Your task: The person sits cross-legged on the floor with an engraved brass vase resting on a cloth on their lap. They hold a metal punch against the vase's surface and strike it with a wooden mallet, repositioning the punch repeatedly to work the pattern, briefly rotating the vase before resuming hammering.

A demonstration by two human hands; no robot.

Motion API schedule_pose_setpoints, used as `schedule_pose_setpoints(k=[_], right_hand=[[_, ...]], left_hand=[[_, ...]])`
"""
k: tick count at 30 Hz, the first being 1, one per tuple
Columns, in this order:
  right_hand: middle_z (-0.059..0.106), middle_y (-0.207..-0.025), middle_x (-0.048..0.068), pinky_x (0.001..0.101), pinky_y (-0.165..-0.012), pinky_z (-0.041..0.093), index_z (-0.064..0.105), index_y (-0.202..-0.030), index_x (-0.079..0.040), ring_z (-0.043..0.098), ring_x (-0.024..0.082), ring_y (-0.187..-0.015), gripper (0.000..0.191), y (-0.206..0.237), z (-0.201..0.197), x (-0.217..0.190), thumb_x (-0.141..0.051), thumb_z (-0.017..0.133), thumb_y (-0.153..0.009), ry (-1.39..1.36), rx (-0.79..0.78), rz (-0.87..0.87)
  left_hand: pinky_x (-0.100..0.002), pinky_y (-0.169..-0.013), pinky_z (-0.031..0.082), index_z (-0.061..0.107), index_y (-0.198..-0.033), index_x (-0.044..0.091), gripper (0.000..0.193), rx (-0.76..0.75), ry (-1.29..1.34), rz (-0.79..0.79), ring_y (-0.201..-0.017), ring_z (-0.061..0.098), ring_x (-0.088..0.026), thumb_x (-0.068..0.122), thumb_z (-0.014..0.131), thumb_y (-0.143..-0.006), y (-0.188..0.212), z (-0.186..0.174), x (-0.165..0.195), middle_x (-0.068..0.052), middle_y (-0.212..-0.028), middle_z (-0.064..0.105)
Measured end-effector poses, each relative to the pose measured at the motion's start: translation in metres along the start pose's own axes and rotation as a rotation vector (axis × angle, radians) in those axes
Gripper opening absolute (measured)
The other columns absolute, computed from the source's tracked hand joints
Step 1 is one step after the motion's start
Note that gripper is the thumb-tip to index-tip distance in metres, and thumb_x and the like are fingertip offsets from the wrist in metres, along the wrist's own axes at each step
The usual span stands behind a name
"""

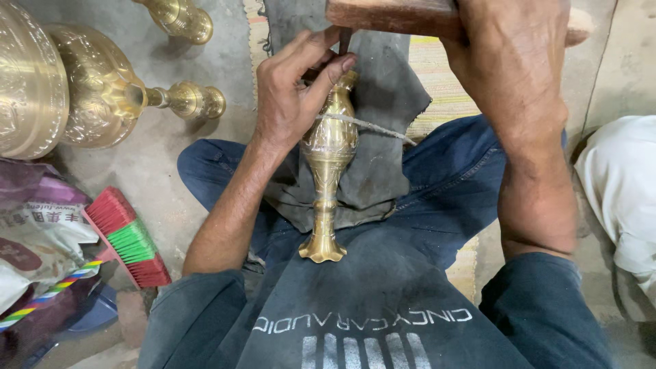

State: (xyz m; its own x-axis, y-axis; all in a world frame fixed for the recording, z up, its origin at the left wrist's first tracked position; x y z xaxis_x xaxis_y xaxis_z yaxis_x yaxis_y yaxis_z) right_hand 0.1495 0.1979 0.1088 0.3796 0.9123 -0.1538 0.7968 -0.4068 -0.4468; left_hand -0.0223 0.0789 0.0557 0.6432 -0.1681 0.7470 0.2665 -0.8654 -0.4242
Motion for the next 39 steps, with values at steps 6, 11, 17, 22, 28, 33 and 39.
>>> schedule_pose_setpoints(k=[6,11,17,22,28,33,39], right_hand=[[0.06,-0.094,0.016,0.0464,-0.077,0.044,0.059,-0.107,-0.002,0.06,0.037,-0.087,0.026,0.01,0.004,0.003,-0.002,0.074,-0.085,0.011,0.012,-0.034],[0.06,-0.095,0.017,0.0459,-0.079,0.044,0.059,-0.109,-0.001,0.058,0.039,-0.087,0.028,0.013,0.009,0.006,-0.003,0.073,-0.086,-0.008,0.002,-0.044],[0.059,-0.096,0.018,0.0484,-0.083,0.044,0.055,-0.106,0.001,0.059,0.04,-0.09,0.026,0.01,0.007,0.009,-0.003,0.075,-0.089,-0.131,-0.015,-0.002],[0.058,-0.09,0.018,0.0476,-0.077,0.045,0.058,-0.106,0.0,0.058,0.039,-0.085,0.022,0.009,0.015,0.02,-0.006,0.077,-0.097,-0.236,-0.102,0.165],[0.061,-0.099,0.016,0.0456,-0.081,0.045,0.059,-0.108,0.0,0.059,0.037,-0.092,0.026,0.009,0.006,0.007,-0.002,0.074,-0.087,-0.05,0.026,-0.021],[0.06,-0.094,0.011,0.0422,-0.079,0.045,0.061,-0.107,-0.004,0.059,0.031,-0.086,0.026,0.012,0.0,0.01,-0.01,0.078,-0.088,0.061,0.093,-0.048],[0.059,-0.078,0.011,0.0415,-0.068,0.041,0.064,-0.095,-0.006,0.057,0.032,-0.072,0.019,0.006,0.002,0.036,-0.016,0.079,-0.097,-0.05,0.098,0.152]], left_hand=[[-0.03,-0.081,0.063,0.069,-0.127,0.006,0.027,-0.006,0.011,0.007,-0.095,0.077,-0.016,0.013,0.08,-0.104,-0.002,-0.002,0.004,-0.006,-0.105,0.072],[-0.031,-0.081,0.064,0.07,-0.127,0.006,0.025,-0.033,0.043,-0.029,-0.094,0.078,-0.016,0.013,0.079,-0.105,-0.005,-0.001,0.003,-0.005,-0.101,0.071],[-0.033,-0.076,0.059,0.07,-0.128,0.005,0.028,-0.039,0.002,-0.027,-0.089,0.076,-0.016,0.014,0.081,-0.103,-0.007,-0.001,0.004,-0.006,-0.096,0.069],[-0.03,-0.078,0.062,0.068,-0.131,0.005,0.031,-0.046,0.047,-0.026,-0.092,0.078,-0.016,0.014,0.079,-0.105,-0.004,0.0,-0.001,-0.006,-0.102,0.071],[-0.028,-0.07,0.057,0.07,-0.133,0.007,0.033,-0.031,0.199,-0.151,-0.081,0.073,-0.011,0.012,0.082,-0.102,-0.002,0.001,-0.022,-0.004,-0.092,0.073],[-0.025,-0.078,0.063,0.069,-0.138,0.012,0.037,-0.003,0.217,-0.073,-0.09,0.076,-0.009,0.01,0.083,-0.104,0.001,-0.004,-0.017,-0.002,-0.099,0.074],[-0.024,-0.074,0.059,0.069,-0.138,0.015,0.039,0.005,0.16,-0.086,-0.086,0.072,-0.007,0.011,0.084,-0.103,0.005,-0.003,-0.018,-0.001,-0.094,0.07]])
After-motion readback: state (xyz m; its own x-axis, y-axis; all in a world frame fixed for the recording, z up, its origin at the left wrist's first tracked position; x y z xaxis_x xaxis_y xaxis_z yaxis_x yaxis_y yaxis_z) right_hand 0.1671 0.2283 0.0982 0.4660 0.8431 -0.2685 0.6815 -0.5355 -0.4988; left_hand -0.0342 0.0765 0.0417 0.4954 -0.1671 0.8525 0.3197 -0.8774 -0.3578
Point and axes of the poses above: each hand's wrist, its own y-axis away from the middle knuckle, its own z-axis out of the palm, x = y × z, the point moved 10 cm from there along -y, towards the middle knuckle
